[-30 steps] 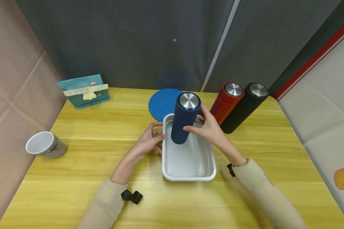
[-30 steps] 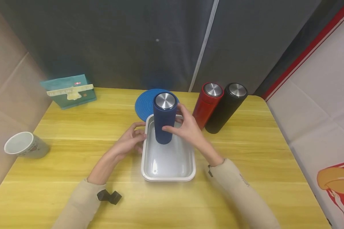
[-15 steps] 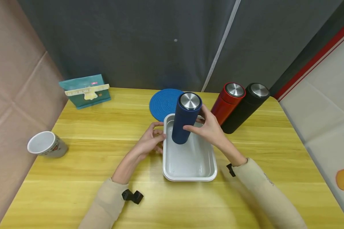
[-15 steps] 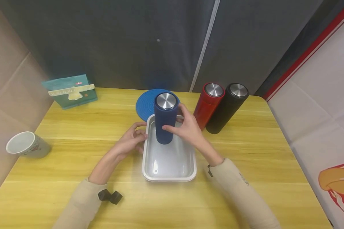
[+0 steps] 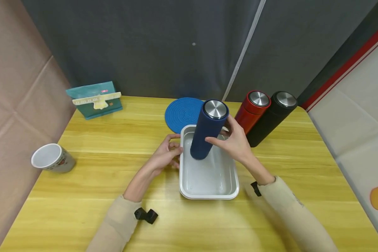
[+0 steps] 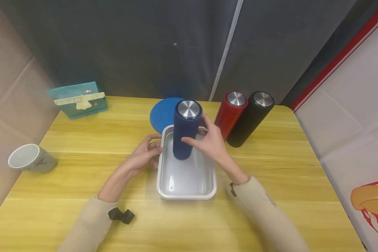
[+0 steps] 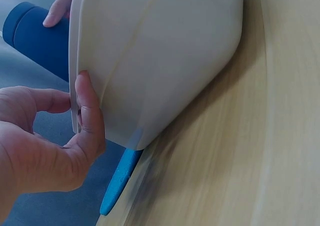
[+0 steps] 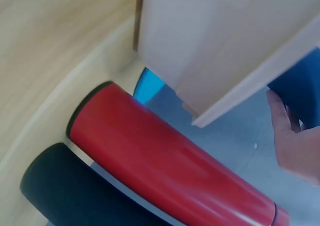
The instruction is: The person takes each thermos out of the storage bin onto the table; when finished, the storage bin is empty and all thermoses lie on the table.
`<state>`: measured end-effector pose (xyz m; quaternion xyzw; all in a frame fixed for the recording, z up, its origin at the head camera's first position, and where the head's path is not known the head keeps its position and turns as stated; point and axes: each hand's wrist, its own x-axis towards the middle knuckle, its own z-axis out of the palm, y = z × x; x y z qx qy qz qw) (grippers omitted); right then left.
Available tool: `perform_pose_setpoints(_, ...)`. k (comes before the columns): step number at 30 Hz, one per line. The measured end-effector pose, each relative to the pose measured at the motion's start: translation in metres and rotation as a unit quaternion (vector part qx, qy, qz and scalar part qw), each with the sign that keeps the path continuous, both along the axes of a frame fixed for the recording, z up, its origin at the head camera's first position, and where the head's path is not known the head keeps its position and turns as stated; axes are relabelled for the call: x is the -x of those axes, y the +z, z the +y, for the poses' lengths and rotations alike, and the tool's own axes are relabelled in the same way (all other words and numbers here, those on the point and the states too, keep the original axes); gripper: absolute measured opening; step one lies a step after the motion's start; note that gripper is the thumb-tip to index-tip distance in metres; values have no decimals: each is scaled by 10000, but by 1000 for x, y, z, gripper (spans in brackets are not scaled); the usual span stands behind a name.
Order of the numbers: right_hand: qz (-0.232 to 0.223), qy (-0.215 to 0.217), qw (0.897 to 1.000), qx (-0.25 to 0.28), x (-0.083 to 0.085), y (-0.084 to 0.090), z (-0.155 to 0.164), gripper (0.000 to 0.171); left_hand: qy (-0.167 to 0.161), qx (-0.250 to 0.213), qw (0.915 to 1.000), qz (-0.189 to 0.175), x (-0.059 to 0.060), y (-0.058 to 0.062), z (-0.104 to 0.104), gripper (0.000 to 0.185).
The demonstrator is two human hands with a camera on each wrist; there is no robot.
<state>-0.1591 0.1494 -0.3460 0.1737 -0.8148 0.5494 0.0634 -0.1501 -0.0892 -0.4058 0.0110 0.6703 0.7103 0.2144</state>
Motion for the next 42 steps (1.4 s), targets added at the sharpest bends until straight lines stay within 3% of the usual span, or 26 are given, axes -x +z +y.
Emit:
perform_pose_setpoints(19,824,-363,9949,451,-20,38,25,71,-13,-95,10000,-5,0,0,-2,53)
perform_pose_setpoints(26,1141,-533,9913,377,-26,54,37,69,-33,-80,10000,-3,-1,1,-1,53)
perform_pose_setpoints(42,1174,-602,9805,1456,-34,69,85,65,-43,-203,9998,-22,-1,1,0,53)
